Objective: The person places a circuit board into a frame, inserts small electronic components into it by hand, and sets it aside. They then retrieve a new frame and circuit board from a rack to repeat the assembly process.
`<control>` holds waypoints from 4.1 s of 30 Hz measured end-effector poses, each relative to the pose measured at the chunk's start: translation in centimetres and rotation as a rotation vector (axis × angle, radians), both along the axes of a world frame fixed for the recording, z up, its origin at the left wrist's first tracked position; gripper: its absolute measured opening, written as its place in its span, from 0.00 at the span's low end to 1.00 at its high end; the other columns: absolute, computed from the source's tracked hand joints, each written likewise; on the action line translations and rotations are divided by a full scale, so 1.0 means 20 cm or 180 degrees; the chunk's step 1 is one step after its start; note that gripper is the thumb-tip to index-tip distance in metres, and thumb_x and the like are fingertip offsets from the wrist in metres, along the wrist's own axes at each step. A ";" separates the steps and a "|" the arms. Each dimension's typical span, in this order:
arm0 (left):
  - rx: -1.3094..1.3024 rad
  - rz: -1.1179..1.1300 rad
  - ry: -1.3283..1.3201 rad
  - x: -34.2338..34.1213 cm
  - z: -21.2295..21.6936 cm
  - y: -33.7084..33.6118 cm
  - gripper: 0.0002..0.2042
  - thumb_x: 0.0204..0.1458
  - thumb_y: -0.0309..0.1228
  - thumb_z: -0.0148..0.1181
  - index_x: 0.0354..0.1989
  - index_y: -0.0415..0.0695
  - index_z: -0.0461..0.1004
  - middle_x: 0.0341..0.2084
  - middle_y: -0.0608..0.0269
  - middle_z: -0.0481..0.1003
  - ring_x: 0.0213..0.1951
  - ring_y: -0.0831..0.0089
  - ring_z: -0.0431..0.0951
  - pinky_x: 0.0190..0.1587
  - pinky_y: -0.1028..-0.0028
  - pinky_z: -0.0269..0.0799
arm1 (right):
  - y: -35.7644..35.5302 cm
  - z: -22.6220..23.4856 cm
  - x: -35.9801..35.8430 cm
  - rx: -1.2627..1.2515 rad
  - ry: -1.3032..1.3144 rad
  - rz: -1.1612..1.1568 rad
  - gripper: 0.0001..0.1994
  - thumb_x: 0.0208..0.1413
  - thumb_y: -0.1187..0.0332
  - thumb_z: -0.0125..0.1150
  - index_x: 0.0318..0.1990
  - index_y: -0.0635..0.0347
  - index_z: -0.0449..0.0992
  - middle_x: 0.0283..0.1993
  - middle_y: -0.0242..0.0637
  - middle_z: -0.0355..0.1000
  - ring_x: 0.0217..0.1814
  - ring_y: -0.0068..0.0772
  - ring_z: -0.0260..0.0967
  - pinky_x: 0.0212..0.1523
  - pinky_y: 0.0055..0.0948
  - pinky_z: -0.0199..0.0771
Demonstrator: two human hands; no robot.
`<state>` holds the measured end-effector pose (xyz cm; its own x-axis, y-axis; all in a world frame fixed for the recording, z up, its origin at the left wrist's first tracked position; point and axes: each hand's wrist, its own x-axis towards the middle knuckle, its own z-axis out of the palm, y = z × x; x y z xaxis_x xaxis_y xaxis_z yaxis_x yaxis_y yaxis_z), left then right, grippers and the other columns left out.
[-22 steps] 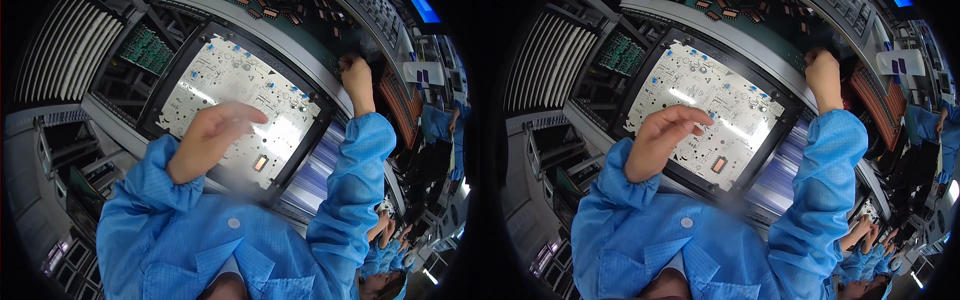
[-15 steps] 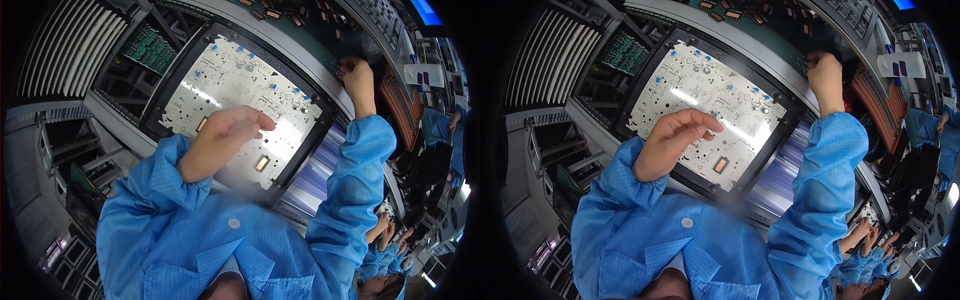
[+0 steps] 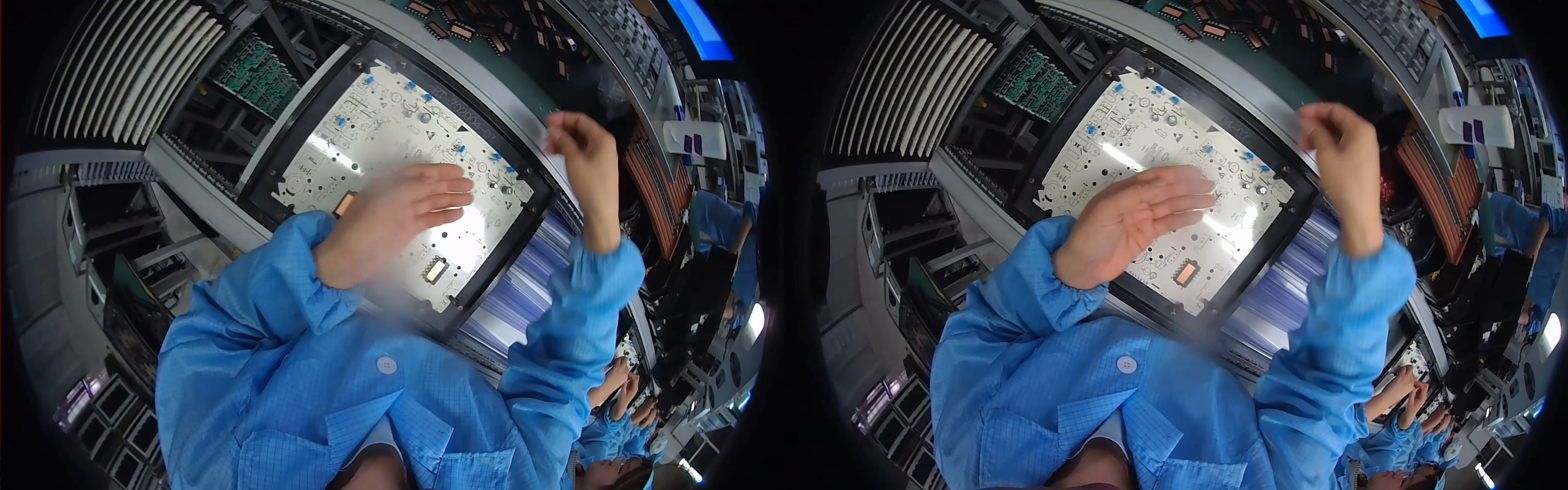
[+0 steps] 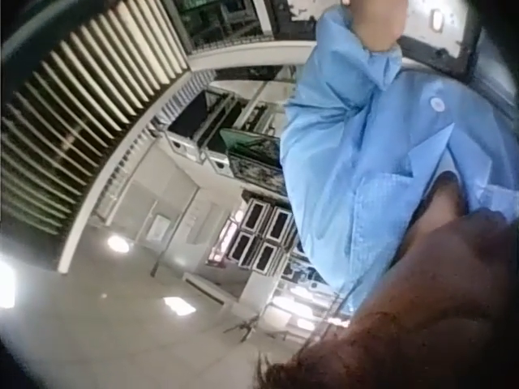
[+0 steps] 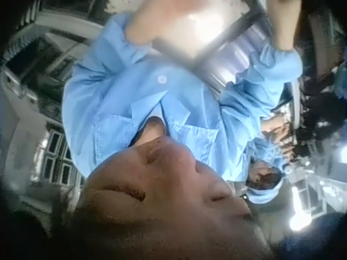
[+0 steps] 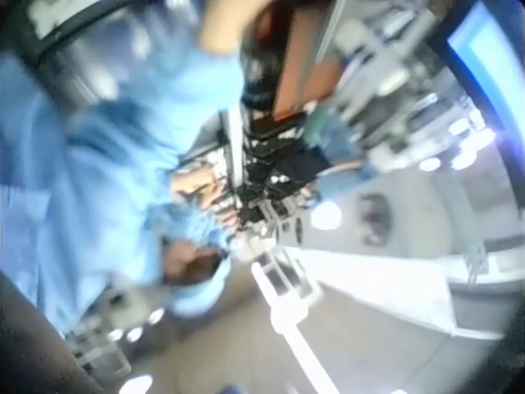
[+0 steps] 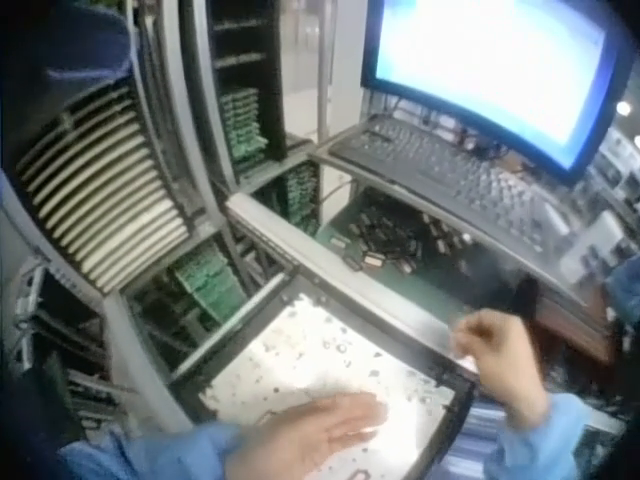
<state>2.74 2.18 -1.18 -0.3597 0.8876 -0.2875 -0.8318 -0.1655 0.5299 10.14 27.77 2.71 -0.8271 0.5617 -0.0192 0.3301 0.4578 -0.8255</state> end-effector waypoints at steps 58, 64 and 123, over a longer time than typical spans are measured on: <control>-0.0752 0.0085 0.2211 0.35 0.08 -0.01 0.10 0.54 0.21 0.55 0.43 0.39 0.77 0.31 0.61 0.78 0.36 0.79 0.76 0.39 0.81 0.72 | -0.73 0.02 0.52 -0.3966 0.1185 -0.1381 0.16 0.53 0.82 0.57 0.46 0.60 0.61 0.38 0.46 0.76 0.40 0.36 0.75 0.43 0.30 0.77; -0.1844 0.1345 0.3672 -0.05 0.04 -0.18 0.11 0.58 0.26 0.50 0.44 0.35 0.76 0.36 0.54 0.79 0.38 0.74 0.77 0.42 0.75 0.72 | -0.72 0.02 0.55 -0.3607 0.1113 -0.1658 0.14 0.52 0.81 0.59 0.43 0.57 0.63 0.34 0.42 0.75 0.35 0.30 0.73 0.39 0.28 0.76; -0.0908 -0.0789 0.1791 -0.43 -0.28 1.10 0.11 0.54 0.17 0.40 0.43 0.28 0.67 0.35 0.48 0.71 0.33 0.64 0.74 0.36 0.72 0.74 | -0.57 -0.13 0.77 0.0251 -0.0865 -0.2786 0.14 0.50 0.79 0.62 0.41 0.65 0.63 0.29 0.34 0.70 0.30 0.18 0.66 0.33 0.17 0.66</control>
<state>-5.89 24.22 -6.72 -0.3189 0.8804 -0.3512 -0.4117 0.2050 0.8879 25.45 16.34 0.10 -0.0788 0.9932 -0.0858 0.7635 0.0048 -0.6458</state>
